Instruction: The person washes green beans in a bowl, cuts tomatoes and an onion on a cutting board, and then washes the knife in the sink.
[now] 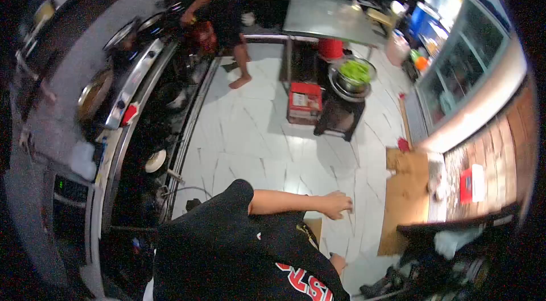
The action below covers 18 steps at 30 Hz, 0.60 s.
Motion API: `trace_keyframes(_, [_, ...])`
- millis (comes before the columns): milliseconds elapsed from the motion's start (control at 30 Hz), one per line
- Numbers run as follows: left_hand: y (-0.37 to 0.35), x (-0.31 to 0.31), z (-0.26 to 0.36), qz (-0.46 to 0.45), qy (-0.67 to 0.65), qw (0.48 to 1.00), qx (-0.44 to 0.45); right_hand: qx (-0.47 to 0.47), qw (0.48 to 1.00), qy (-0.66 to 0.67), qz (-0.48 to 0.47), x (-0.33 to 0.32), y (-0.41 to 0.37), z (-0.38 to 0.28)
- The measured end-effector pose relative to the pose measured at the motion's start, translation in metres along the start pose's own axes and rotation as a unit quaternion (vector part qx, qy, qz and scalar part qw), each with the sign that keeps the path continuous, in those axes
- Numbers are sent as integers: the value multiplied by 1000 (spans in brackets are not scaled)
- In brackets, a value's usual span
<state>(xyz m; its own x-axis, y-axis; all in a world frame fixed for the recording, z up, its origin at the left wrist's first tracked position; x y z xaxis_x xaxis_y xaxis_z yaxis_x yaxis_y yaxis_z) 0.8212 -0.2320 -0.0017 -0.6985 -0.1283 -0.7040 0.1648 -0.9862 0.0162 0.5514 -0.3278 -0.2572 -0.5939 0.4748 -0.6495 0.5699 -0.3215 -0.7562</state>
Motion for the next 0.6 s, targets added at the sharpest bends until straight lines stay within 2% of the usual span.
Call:
trace_keyframes(33, [-18, -7, -32, 42, 140, 989, 28, -40, 990, 64, 123, -13, 17, -9])
trace_keyframes(67, [-38, -19, -65, 79, 100, 992, -26, -82, 959, 129, 237, -32, 26, -21])
trace_keyframes(100, [-59, -29, -93, 116, 57, 989, -79, -103, 961, 114, 230, -53, 37, -40])
trace_keyframes(133, [-80, -37, -113, 131, 56, 985, -98, -81, 959, 204, 179, -75, 47, -56])
trace_keyframes(167, [-103, -47, -136, 164, 43, 970, -175, -55, 947, 290, 125, -90, 57, -70])
trace_keyframes(200, [-126, -55, -156, 197, 27, 948, -249, -69, 952, 276, 117, -104, 68, -83])
trace_keyframes(267, [-167, -67, -186, 186, 65, 916, -351, -114, 968, 220, 32, -123, 97, -106])
trace_keyframes(333, [-206, -72, -213, 181, 33, 883, -432, -131, 972, 193, 21, -144, 118, -120])
trace_keyframes(400, [-244, -46, -270, 235, 9, 882, -408, -146, 975, 165, 9, -169, 142, -140])
trace_keyframes(467, [-292, -25, -305, 297, -55, 790, -533, -156, 978, 142, -3, -191, 166, -157])
trace_keyframes(500, [-317, -26, -297, 289, -63, 749, -592, -160, 978, 130, -8, -203, 180, -163])
trace_keyframes(533, [-343, -10, -311, 222, -49, 757, -613, -164, 979, 118, -12, -216, 192, -170])
trace_keyframes(567, [-368, -2, -303, 268, -96, 698, -657, -166, 980, 107, -15, -227, 207, -173])
trace_keyframes(600, [-393, 9, -296, 279, -89, 647, -704, -170, 981, 95, -20, -240, 220, -180])
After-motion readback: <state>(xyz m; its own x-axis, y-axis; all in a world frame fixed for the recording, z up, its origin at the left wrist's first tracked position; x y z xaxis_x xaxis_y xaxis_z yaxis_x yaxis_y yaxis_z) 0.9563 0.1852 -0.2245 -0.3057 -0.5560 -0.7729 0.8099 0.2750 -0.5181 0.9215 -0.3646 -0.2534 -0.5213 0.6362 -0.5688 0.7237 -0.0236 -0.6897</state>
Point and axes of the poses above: each hand's wrist, its own y-axis towards the middle knuckle, its own x-axis out of the palm, z = x × y, the point moved 5 cm from there along y, towards the middle knuckle, and after that the axes turned 2 degrees about -z, right-handed, at the moved point
